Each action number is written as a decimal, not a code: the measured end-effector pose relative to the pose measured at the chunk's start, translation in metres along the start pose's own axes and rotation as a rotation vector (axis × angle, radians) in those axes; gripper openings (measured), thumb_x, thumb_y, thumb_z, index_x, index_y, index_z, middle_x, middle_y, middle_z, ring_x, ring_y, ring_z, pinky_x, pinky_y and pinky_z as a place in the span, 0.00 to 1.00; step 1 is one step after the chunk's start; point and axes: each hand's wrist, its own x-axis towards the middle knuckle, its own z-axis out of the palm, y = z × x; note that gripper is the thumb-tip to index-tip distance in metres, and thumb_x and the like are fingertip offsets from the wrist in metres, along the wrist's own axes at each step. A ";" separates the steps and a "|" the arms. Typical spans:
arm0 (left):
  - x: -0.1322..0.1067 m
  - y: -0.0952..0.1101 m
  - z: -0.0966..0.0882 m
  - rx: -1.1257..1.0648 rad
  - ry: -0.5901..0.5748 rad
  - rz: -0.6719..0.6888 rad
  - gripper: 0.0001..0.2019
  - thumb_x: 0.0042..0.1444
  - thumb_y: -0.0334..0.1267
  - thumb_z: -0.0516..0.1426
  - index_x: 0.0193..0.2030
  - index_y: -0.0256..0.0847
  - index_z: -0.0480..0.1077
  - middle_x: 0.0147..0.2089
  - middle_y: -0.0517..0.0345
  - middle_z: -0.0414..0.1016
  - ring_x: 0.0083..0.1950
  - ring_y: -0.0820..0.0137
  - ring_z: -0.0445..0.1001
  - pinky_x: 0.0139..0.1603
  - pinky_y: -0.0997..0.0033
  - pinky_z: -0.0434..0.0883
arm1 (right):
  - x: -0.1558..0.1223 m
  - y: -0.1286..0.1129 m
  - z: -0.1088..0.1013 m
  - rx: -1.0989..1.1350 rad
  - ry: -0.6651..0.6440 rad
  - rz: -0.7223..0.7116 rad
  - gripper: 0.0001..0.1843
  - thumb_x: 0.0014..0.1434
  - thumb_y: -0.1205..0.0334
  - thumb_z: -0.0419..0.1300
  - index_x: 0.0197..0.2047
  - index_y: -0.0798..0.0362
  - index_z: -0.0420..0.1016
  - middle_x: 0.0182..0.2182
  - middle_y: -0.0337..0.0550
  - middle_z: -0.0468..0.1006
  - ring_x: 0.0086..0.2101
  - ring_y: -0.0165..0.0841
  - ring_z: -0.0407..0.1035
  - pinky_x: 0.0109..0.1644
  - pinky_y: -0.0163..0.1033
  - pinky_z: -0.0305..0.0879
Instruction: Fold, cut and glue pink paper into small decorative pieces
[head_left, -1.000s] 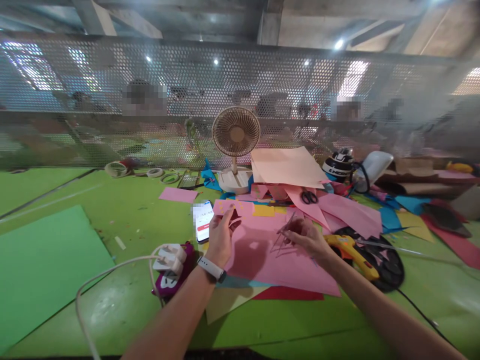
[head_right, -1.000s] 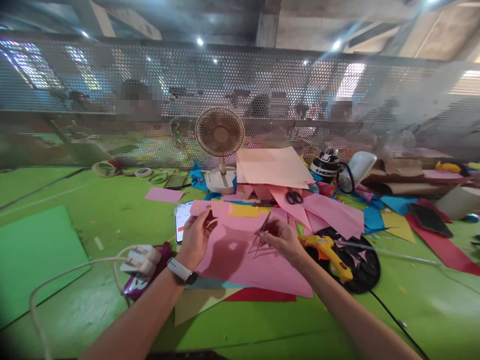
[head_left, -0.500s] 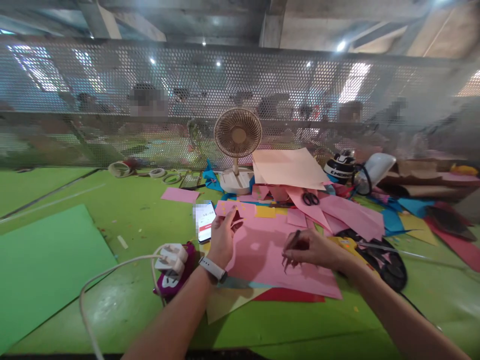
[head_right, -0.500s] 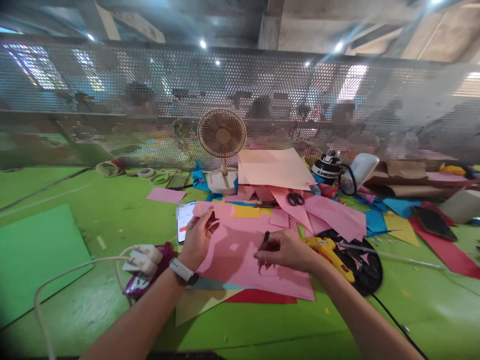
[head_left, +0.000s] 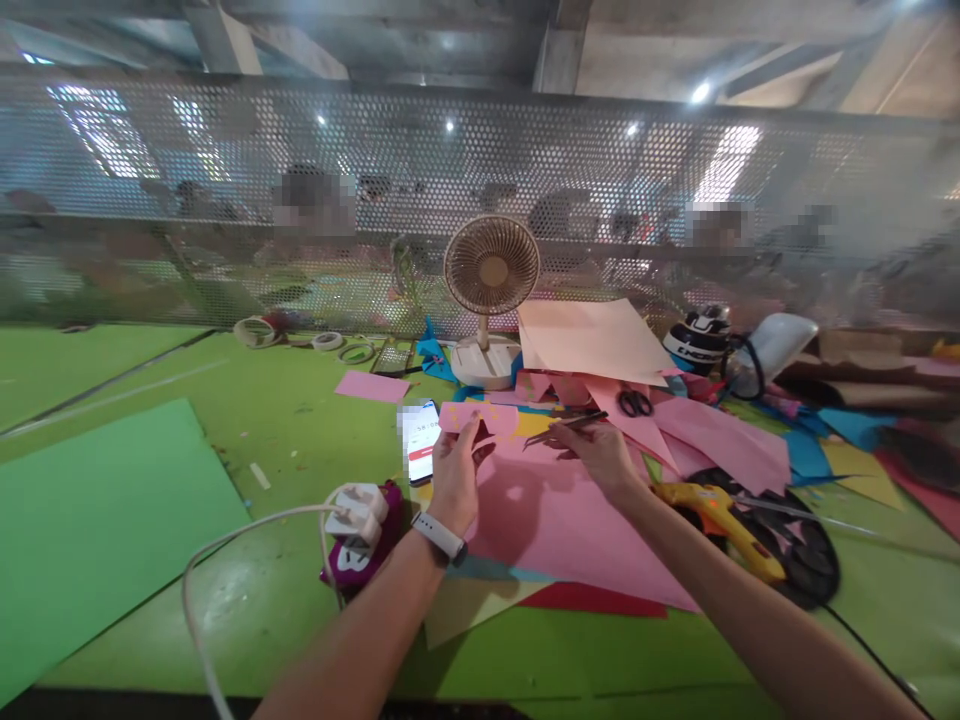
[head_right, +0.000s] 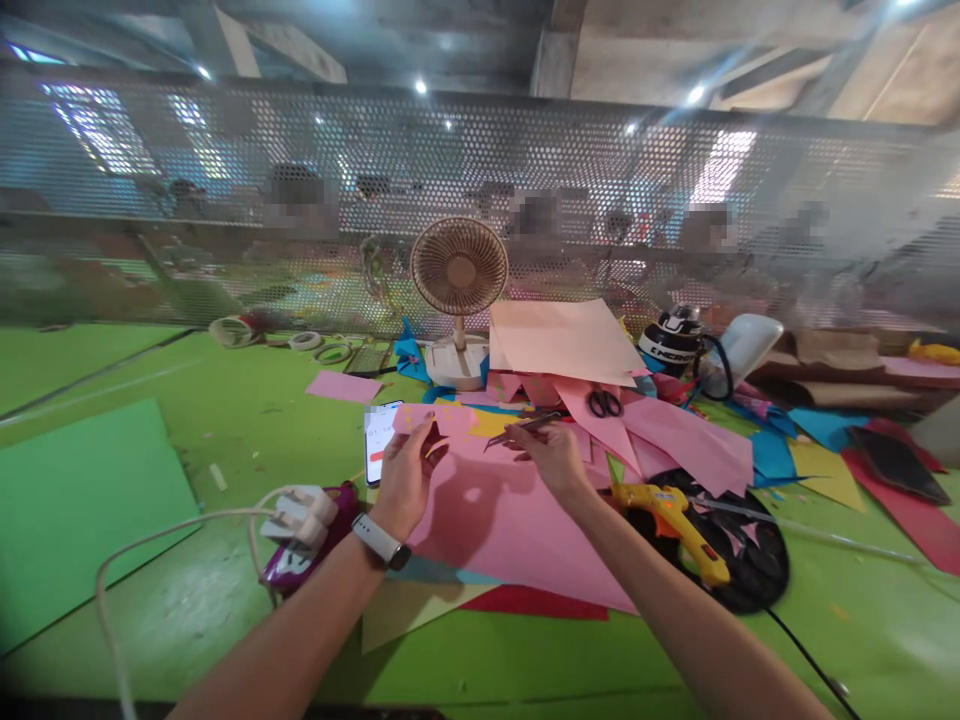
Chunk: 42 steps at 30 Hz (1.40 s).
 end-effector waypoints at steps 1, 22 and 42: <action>0.000 0.000 0.000 -0.003 0.011 -0.002 0.14 0.38 0.39 0.65 0.32 0.38 0.69 0.31 0.60 0.73 0.31 0.74 0.73 0.32 0.75 0.69 | 0.004 0.004 0.005 0.005 0.013 -0.011 0.21 0.45 0.47 0.63 0.29 0.59 0.79 0.25 0.49 0.80 0.28 0.36 0.74 0.26 0.35 0.70; 0.002 -0.003 -0.001 0.015 0.026 -0.042 0.15 0.40 0.39 0.65 0.35 0.40 0.69 0.33 0.60 0.74 0.30 0.75 0.73 0.32 0.76 0.68 | 0.024 0.041 0.023 0.080 0.120 0.011 0.20 0.42 0.46 0.65 0.24 0.57 0.77 0.19 0.44 0.78 0.23 0.35 0.74 0.27 0.38 0.72; -0.009 -0.007 0.002 -0.006 -0.076 -0.083 0.11 0.41 0.40 0.65 0.29 0.38 0.69 0.30 0.61 0.73 0.34 0.72 0.73 0.40 0.66 0.72 | 0.000 -0.023 0.009 0.401 0.165 0.069 0.16 0.44 0.52 0.67 0.28 0.57 0.75 0.20 0.43 0.79 0.20 0.32 0.73 0.23 0.32 0.70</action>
